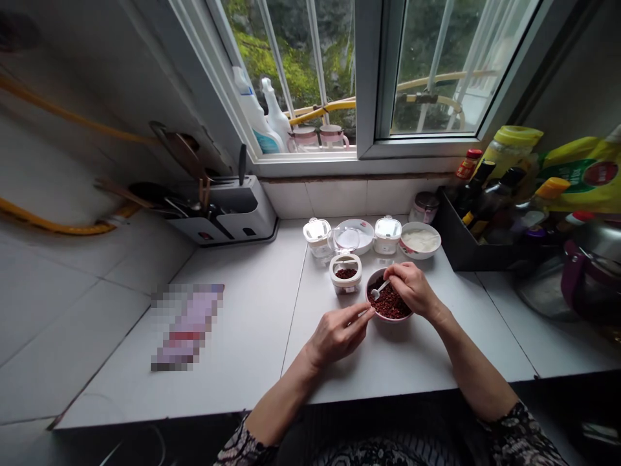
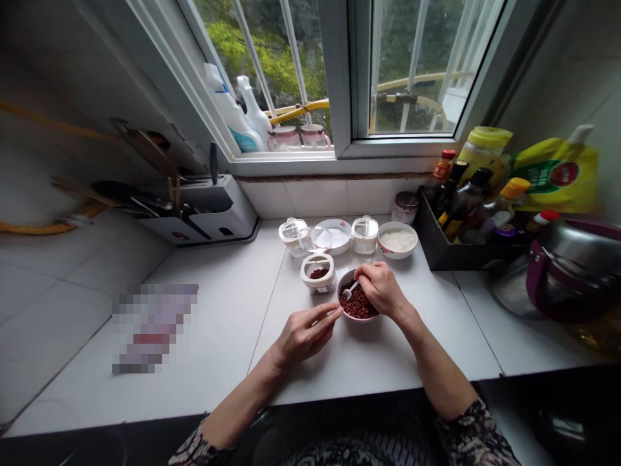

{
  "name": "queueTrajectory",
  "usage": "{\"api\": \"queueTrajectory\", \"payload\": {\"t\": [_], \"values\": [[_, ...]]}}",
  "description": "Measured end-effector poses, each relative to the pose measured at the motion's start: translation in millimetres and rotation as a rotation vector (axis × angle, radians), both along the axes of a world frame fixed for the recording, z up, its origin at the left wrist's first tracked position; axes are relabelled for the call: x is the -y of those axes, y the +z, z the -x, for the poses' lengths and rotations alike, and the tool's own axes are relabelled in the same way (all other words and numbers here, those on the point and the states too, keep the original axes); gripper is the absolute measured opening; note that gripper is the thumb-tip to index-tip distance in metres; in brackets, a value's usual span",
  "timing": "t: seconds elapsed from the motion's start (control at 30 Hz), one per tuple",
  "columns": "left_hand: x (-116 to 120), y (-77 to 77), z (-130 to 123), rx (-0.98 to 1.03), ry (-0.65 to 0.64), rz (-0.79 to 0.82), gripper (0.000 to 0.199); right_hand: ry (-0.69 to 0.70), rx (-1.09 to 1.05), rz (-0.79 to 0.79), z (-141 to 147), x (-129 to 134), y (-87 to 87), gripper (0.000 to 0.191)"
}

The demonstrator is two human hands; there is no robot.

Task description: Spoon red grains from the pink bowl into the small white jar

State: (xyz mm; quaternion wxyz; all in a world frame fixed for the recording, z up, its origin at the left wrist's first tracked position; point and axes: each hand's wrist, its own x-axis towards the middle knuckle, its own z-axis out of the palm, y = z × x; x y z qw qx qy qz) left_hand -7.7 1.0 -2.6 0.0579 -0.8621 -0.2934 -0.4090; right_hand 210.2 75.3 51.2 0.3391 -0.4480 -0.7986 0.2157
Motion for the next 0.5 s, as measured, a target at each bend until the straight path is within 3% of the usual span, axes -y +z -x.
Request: {"api": "queueTrajectory", "payload": {"t": [0.27,0.5], "values": [[-0.7,0.1,-0.3,-0.003,-0.002,-0.01,0.04,-0.074,-0.096,0.035,-4.6,-1.0,4.4,0.02],[-0.5,2.1,-0.5,-0.005,0.004,-0.024,0.038,-0.059,-0.274,0.203,-3.2,0.2,7.4,0.015]]}}
